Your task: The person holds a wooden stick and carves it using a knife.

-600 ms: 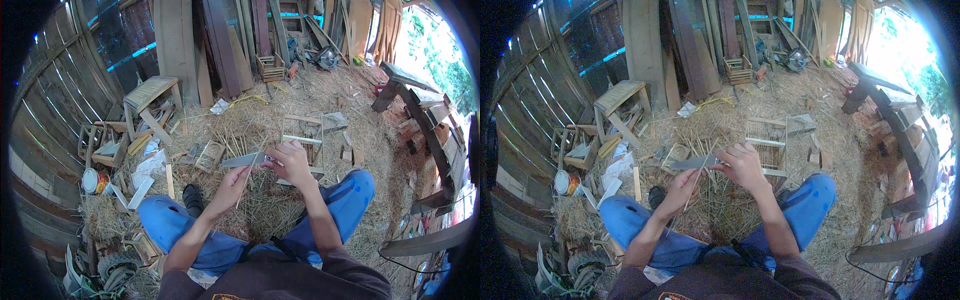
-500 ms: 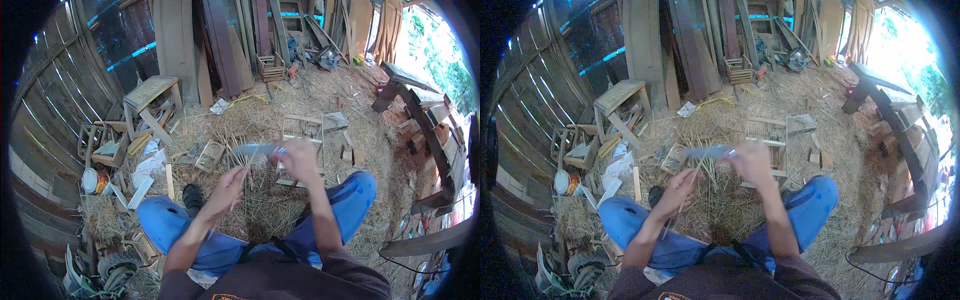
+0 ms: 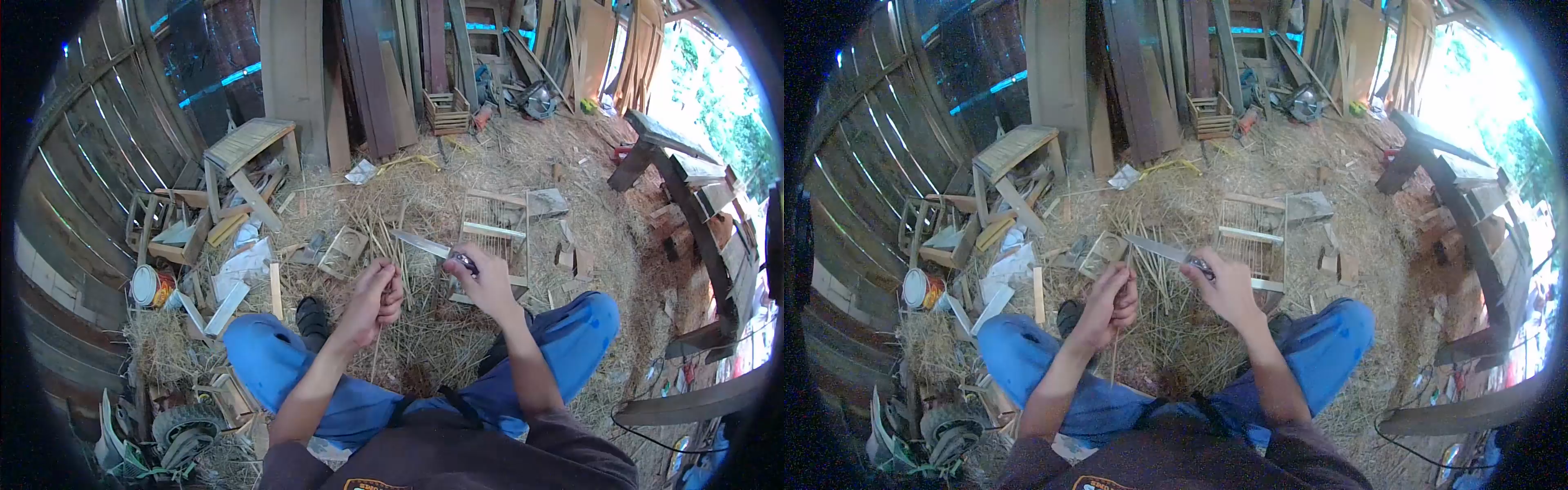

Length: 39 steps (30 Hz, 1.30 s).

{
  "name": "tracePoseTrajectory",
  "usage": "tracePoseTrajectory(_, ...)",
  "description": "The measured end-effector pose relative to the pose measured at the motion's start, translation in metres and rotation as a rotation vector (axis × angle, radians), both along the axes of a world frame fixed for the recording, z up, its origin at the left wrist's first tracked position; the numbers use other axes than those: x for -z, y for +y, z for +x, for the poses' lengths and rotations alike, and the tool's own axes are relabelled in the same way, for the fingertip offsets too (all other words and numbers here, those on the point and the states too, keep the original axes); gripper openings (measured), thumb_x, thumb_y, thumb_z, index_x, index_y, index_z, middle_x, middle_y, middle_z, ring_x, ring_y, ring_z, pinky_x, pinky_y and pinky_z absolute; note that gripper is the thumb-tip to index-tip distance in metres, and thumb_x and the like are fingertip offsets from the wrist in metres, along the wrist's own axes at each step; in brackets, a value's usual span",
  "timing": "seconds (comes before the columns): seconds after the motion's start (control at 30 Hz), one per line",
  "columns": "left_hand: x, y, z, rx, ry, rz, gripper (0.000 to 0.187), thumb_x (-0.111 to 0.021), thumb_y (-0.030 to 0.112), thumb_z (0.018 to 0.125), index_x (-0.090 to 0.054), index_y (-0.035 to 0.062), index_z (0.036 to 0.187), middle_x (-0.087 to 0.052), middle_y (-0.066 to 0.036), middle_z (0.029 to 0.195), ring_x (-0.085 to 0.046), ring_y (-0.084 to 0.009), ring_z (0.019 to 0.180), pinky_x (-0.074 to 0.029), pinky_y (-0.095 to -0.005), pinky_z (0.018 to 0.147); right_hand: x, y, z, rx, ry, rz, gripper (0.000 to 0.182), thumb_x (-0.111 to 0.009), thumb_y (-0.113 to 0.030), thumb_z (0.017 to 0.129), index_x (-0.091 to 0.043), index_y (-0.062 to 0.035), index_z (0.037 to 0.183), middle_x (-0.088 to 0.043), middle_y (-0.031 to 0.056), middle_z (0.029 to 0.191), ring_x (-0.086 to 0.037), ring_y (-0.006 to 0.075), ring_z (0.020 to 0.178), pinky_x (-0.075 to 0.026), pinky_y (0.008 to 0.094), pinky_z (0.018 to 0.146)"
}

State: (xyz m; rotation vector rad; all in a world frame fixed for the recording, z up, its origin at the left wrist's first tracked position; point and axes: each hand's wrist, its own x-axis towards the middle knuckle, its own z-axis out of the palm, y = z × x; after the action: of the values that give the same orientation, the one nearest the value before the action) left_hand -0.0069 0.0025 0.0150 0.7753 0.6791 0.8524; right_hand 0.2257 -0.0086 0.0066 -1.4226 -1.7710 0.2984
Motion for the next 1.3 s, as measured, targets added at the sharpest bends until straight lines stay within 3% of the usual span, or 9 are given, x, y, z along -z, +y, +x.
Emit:
tracePoseTrajectory(0.17,-0.003,0.003,0.011,0.0,-0.013,-0.005,0.015,-0.043,0.028,0.106,-0.047,0.0142,0.106,-0.033,0.003,0.064,-0.022,-0.0034,0.044,-0.017,-0.0203,0.039,-0.014,0.012,-0.002,-0.148,-0.022,0.028,0.018,-0.058,-0.023,0.097,-0.06,-0.0056,0.101,-0.064,0.0193,0.082,-0.064,0.0396,0.076,-0.049,0.0454,0.064)
tracePoseTrajectory(0.27,0.002,0.008,0.008,0.009,-0.009,0.054,0.015,-0.044,0.028,0.106,-0.048,0.0142,0.106,-0.033,0.005,0.065,-0.022,-0.0033,0.046,-0.017,-0.0207,0.04,-0.046,0.019,-0.002,-0.264,-0.245,-0.025,0.019,-0.053,-0.019,0.099,-0.059,-0.0028,0.106,-0.064,0.0188,0.086,-0.065,0.0361,0.082,-0.05,0.0423,0.07)
tracePoseTrajectory(0.37,0.001,0.004,0.008,0.005,0.018,0.108,0.016,-0.045,0.029,0.106,-0.049,0.0136,0.106,-0.032,0.006,0.065,-0.022,-0.0031,0.047,-0.017,-0.0207,0.041,-0.071,0.034,0.003,-0.343,-0.325,0.029,0.016,-0.053,-0.021,0.099,-0.056,-0.0057,0.102,-0.064,0.0191,0.087,-0.064,0.0406,0.078,-0.05,0.049,0.066)
tracePoseTrajectory(0.57,0.01,0.006,0.009,-0.096,0.177,0.231,0.021,-0.047,0.026,0.105,-0.056,0.0078,0.111,-0.034,0.008,0.066,-0.025,-0.0011,0.047,-0.019,-0.0211,0.042,-0.009,0.037,-0.008,-0.101,-0.199,0.066,0.012,-0.057,-0.02,0.097,-0.061,-0.0098,0.103,-0.063,0.0144,0.073,-0.064,0.0356,0.066,-0.049,0.0428,0.057)
tracePoseTrajectory(0.63,0.02,0.002,0.005,-0.119,0.292,0.297,0.024,-0.048,0.025,0.105,-0.058,0.0053,0.115,-0.036,0.008,0.067,-0.026,-0.0003,0.048,-0.02,-0.0214,0.042,-0.001,0.032,-0.018,-0.215,-0.217,0.138,0.01,-0.062,-0.019,0.093,-0.059,-0.0097,0.096,-0.061,0.0141,0.07,-0.064,0.0328,0.063,-0.048,0.0421,0.053)
tracePoseTrajectory(0.9,0.016,-0.005,0.007,-0.041,0.223,0.245,0.026,-0.047,0.022,0.105,-0.061,0.0035,0.117,-0.043,0.007,0.071,-0.034,0.0007,0.057,-0.026,-0.0196,0.048,-0.028,0.046,-0.009,0.04,-0.312,0.295,0.016,-0.062,-0.022,0.095,-0.058,-0.0094,0.085,-0.06,0.0122,0.062,-0.061,0.0298,0.052,-0.045,0.0411,0.046)
tracePoseTrajectory(1.1,0.013,-0.005,0.012,-0.136,0.529,0.642,0.028,-0.05,0.023,0.104,-0.063,0.0025,0.118,-0.049,0.003,0.071,-0.041,-0.0046,0.059,-0.033,-0.0234,0.052,-0.031,0.062,-0.004,0.139,-0.25,0.312,0.023,-0.061,-0.031,0.095,-0.058,-0.0114,0.083,-0.06,0.0127,0.061,-0.062,0.0331,0.054,-0.046,0.0448,0.048)
tracePoseTrajectory(1.2,0.002,-0.011,0.012,-0.169,0.635,0.853,0.027,-0.05,0.023,0.104,-0.064,0.0041,0.117,-0.04,0.008,0.067,-0.035,-0.0007,0.056,-0.027,-0.0207,0.049,-0.011,0.047,-0.014,0.075,-0.472,0.251,0.025,-0.059,-0.031,0.097,-0.059,-0.0105,0.083,-0.059,0.0131,0.059,-0.061,0.0328,0.053,-0.046,0.0443,0.048)
tracePoseTrajectory(1.3,0.004,-0.013,0.016,-0.272,0.587,0.71,0.027,-0.051,0.023,0.103,-0.065,0.0035,0.117,-0.041,0.008,0.067,-0.034,-0.001,0.057,-0.028,-0.0214,0.05,-0.025,0.064,-0.001,0.236,-0.214,0.193,0.026,-0.058,-0.031,0.098,-0.059,-0.0095,0.082,-0.058,0.0128,0.059,-0.06,0.0313,0.051,-0.045,0.0434,0.048)
